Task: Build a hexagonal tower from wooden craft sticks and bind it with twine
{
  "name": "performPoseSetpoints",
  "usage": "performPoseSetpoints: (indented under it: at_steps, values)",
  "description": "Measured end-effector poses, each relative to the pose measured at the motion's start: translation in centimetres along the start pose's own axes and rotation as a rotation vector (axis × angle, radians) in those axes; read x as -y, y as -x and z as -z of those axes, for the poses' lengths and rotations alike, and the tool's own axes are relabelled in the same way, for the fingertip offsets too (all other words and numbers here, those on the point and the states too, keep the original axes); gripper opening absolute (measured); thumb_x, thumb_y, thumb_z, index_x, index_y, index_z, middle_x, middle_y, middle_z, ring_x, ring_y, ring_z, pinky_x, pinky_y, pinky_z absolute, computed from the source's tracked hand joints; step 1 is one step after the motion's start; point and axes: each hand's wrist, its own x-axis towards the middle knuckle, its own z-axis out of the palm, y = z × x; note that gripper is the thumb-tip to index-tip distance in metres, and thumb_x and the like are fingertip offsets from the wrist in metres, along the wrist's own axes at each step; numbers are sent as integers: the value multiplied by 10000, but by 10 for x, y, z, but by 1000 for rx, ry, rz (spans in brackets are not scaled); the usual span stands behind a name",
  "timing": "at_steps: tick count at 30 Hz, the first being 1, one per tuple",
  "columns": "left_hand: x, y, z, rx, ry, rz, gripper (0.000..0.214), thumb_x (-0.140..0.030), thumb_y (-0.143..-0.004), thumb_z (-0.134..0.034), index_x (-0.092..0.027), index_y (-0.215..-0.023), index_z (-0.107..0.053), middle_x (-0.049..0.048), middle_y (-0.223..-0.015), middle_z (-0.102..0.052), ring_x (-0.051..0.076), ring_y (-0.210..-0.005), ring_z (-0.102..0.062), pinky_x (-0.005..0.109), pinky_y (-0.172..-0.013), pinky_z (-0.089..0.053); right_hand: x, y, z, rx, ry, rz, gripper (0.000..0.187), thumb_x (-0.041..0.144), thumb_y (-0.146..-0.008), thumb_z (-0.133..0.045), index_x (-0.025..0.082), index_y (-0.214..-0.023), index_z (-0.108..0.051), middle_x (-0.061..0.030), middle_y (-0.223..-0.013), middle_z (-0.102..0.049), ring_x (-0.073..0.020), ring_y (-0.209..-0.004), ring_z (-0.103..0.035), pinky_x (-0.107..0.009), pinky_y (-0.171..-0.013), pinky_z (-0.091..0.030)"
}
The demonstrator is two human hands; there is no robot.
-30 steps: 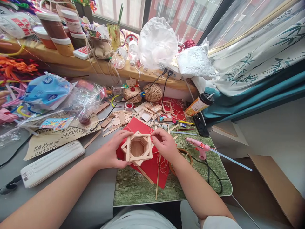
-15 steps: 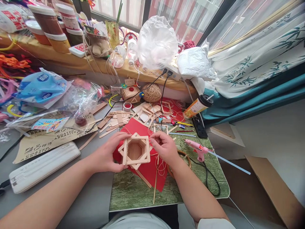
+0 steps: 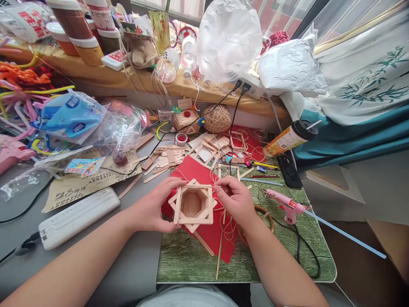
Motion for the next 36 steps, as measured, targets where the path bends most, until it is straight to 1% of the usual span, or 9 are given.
performPoseSetpoints:
  at_steps: [4,10,14,18,21,24,27,31,36]
  values:
    - [0,-1,0,0,-1,-20,1069,-214,-668,-856,-323,-1608,-358,131,-1619,-422,374,-1541,-416,533,-1303,-381,-2,5,1,26,-32,-19,137,388,-1001,-690,263,-988,-743,-27,-882,-639,-177,-735,-567,-327,-662,-456]
    - [2,-3,-1,16,-21,-54,1022,-229,-682,-853,-326,-1586,-387,130,-1578,-432,372,-1516,-440,529,-1281,-408,-6,4,-1,32,-53,-29,122,353,-994,-689,248,-980,-748,-24,-875,-638,-164,-729,-563,-310,-649,-446]
    - [1,-4,0,19,-38,-74,996,-214,-688,-844,-327,-1578,-413,129,-1581,-429,372,-1528,-425,521,-1284,-401,-6,4,1,43,-34,-13,135,349,-1002,-672,240,-965,-744,-30,-878,-660,-159,-717,-574,-305,-638,-447]
    - [1,-4,1,17,-51,-66,977,-217,-694,-847,-335,-1564,-418,122,-1580,-435,363,-1520,-443,515,-1286,-401,-9,4,1,66,17,26,120,325,-1013,-652,248,-996,-742,-36,-892,-683,-172,-751,-590,-312,-669,-452]
    - [-2,-3,4,20,-93,-47,991,-217,-688,-845,-319,-1566,-398,132,-1586,-439,363,-1496,-479,522,-1279,-413,-13,3,-2,101,-26,-23,117,328,-1005,-657,246,-979,-736,-25,-862,-687,-167,-729,-584,-302,-647,-441]
    - [-17,-3,13,68,-231,-23,957,-248,-727,-827,-291,-1575,-383,157,-1603,-443,377,-1501,-476,538,-1263,-430,-13,2,-5,117,-67,-52,126,338,-996,-666,238,-959,-733,-14,-855,-698,-152,-694,-573,-292,-632,-435]
    - [-42,-6,25,138,-431,18,891,-267,-779,-786,-271,-1579,-395,162,-1626,-450,382,-1511,-471,547,-1262,-427,-12,3,-6,116,-49,12,120,312,-995,-655,229,-950,-730,-12,-864,-701,-139,-682,-560,-289,-641,-429]
    - [-73,-18,37,224,-617,20,845,-295,-784,-781,-237,-1557,-443,165,-1620,-487,388,-1506,-487,535,-1255,-437,-12,6,-9,103,-68,54,113,297,-997,-634,225,-945,-704,-7,-841,-684,-136,-661,-533,-289,-620,-409]
    - [-87,-29,36,288,-719,9,773,-337,-802,-772,-201,-1505,-481,179,-1564,-547,379,-1449,-553,502,-1188,-502,-19,8,-10,97,-98,97,91,282,-984,-626,224,-950,-687,1,-853,-665,-131,-665,-531,-287,-637,-411]
